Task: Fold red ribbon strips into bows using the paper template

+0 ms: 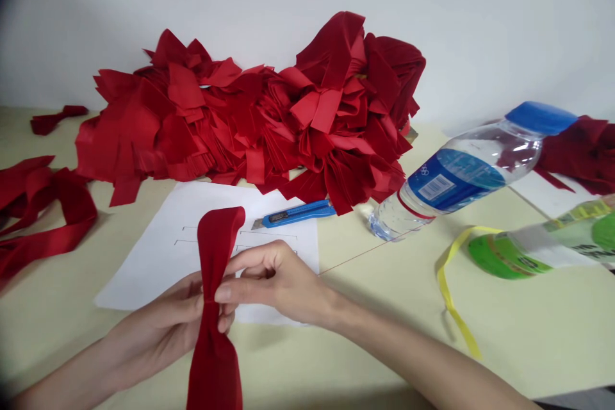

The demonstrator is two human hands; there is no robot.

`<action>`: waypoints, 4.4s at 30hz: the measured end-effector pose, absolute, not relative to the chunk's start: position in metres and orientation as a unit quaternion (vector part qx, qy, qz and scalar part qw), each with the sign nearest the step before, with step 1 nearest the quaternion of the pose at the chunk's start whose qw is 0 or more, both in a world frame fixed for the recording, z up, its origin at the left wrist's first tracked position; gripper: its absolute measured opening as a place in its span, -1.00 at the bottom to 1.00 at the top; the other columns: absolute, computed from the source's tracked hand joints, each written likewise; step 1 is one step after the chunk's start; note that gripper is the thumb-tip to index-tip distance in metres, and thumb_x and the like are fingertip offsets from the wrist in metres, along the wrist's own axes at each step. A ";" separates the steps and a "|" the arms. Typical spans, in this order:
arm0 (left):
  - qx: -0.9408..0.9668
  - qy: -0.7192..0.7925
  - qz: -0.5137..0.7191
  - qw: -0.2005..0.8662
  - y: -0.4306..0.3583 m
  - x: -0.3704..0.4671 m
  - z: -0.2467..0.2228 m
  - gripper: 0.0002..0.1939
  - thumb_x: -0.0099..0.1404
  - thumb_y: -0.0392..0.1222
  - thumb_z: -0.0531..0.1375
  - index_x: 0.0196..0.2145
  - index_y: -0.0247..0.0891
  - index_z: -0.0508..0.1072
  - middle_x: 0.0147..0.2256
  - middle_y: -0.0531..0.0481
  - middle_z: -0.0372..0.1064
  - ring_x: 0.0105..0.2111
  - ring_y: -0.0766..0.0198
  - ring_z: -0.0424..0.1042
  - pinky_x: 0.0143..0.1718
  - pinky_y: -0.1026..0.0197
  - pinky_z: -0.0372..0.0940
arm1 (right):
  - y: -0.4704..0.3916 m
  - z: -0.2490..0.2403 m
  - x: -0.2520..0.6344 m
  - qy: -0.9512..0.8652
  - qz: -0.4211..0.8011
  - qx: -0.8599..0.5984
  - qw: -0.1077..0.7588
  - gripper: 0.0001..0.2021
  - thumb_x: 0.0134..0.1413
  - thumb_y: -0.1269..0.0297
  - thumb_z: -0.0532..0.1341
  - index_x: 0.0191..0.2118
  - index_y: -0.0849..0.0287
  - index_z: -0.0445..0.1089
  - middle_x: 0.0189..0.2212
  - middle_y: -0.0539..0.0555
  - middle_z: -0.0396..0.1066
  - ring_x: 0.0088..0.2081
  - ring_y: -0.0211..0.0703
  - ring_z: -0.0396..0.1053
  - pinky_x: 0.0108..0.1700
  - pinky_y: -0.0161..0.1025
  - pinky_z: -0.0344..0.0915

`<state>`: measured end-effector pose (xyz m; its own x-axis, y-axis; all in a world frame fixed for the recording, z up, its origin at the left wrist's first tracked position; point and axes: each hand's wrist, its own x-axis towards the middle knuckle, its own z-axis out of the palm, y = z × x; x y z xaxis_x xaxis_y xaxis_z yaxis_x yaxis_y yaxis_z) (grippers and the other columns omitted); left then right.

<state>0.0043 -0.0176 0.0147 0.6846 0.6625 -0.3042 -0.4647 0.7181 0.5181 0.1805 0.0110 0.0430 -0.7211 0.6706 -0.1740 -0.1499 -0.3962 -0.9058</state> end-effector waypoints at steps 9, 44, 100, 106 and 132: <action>0.350 0.388 0.353 0.776 -0.012 0.001 0.022 -0.92 0.23 -0.20 0.17 -0.32 -0.24 0.42 -0.31 0.01 0.37 -0.24 0.26 0.35 -0.18 0.18 0.27 | 0.013 0.039 0.175 -0.547 0.674 -0.381 0.318 -0.90 0.02 0.40 0.21 -0.47 0.31 0.38 -0.71 -0.17 0.12 -0.65 -0.52 -0.01 -0.58 -0.49 0.01; 0.449 0.527 0.301 0.656 -0.010 0.002 0.025 -0.88 0.00 -0.19 0.32 -0.44 -0.24 0.55 -0.50 0.05 0.43 -0.43 0.27 0.33 -0.38 0.30 0.20 | 0.014 0.024 0.180 -0.621 0.610 -0.430 0.237 -0.85 0.00 0.28 0.22 -0.48 0.24 0.33 -0.70 -0.17 -0.10 -0.63 -0.44 -0.18 -0.60 -0.36 -0.23; 0.369 0.554 0.344 0.662 0.004 -0.009 0.023 -0.83 0.16 -0.09 0.20 -0.43 -0.26 0.37 -0.44 0.01 0.40 -0.41 0.28 0.37 -0.36 0.26 0.27 | 0.048 -0.007 0.209 -0.689 0.454 -0.438 0.357 -0.78 -0.04 0.25 0.26 -0.27 0.17 0.26 -0.59 -0.09 0.29 -0.66 -0.43 0.05 -0.62 -0.40 -0.04; 0.429 0.513 0.314 0.674 -0.002 -0.006 0.021 -0.81 0.21 -0.12 0.15 -0.47 -0.28 0.36 -0.48 0.01 0.38 -0.44 0.29 0.35 -0.37 0.29 0.24 | 0.047 -0.011 0.208 -0.693 0.412 -0.462 0.370 -0.78 -0.06 0.26 0.28 -0.28 0.18 0.28 -0.52 -0.03 0.37 -0.63 -0.42 0.08 -0.59 -0.40 0.02; 0.374 0.374 0.360 0.768 -0.005 -0.007 0.024 -0.87 0.28 -0.22 0.11 -0.29 -0.26 0.46 -0.41 0.02 0.39 -0.41 0.35 0.38 -0.28 0.30 0.27 | 0.045 0.002 0.202 -0.775 0.224 -0.458 0.373 -0.91 0.07 0.39 0.14 -0.28 0.17 0.36 -0.31 0.05 0.39 -0.21 -0.18 0.29 -0.09 -0.21 0.19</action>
<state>-0.0068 -0.0048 0.0243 0.4606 0.8331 -0.3061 -0.2728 0.4610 0.8444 0.2018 0.0455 0.0019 -0.3017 0.8775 0.3727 0.5433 0.4795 -0.6892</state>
